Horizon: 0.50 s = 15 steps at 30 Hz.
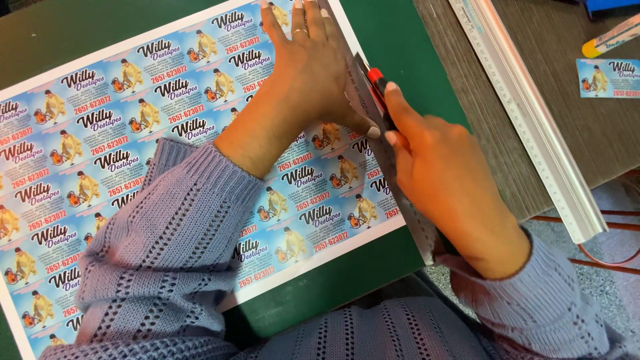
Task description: Cutting a sheet of printed stickers into individual pieces using a utility knife and a metal ruler on a cutting mat.
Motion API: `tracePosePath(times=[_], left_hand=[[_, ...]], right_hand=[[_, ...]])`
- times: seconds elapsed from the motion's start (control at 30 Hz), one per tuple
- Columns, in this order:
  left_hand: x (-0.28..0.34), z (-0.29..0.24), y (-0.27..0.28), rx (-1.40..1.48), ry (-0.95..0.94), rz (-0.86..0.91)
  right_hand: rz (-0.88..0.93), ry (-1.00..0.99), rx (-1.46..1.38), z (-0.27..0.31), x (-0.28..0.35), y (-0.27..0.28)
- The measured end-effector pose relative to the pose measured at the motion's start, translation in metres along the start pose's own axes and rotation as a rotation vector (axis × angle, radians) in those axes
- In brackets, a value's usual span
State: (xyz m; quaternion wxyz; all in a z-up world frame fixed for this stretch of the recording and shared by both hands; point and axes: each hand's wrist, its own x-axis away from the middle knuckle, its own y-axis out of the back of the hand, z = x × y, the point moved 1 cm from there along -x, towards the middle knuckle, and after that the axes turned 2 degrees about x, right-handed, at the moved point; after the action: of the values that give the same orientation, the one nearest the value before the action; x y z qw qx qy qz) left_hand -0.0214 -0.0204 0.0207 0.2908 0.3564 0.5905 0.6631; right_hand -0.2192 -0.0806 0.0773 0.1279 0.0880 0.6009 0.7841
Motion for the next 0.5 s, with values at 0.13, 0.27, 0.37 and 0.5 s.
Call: tracePosePath(times=[0.13,0.27,0.37,0.5], left_hand=[[0.001,-0.002,0.006,-0.025,0.025,0.089],[0.000,-0.001,-0.002,0.015,0.014,0.012],[-0.002,0.000,-0.004,0.020,0.019,-0.018],[-0.001,-0.001,0.000,0.002,0.007,0.020]], right_hand=[[0.036,-0.051,0.050,-0.006,0.026,-0.002],[-0.001,-0.061,0.069,-0.008,0.053,-0.002],[0.000,-0.082,0.099,-0.009,0.070,-0.002],[-0.004,-0.094,0.185,-0.012,0.094,-0.003]])
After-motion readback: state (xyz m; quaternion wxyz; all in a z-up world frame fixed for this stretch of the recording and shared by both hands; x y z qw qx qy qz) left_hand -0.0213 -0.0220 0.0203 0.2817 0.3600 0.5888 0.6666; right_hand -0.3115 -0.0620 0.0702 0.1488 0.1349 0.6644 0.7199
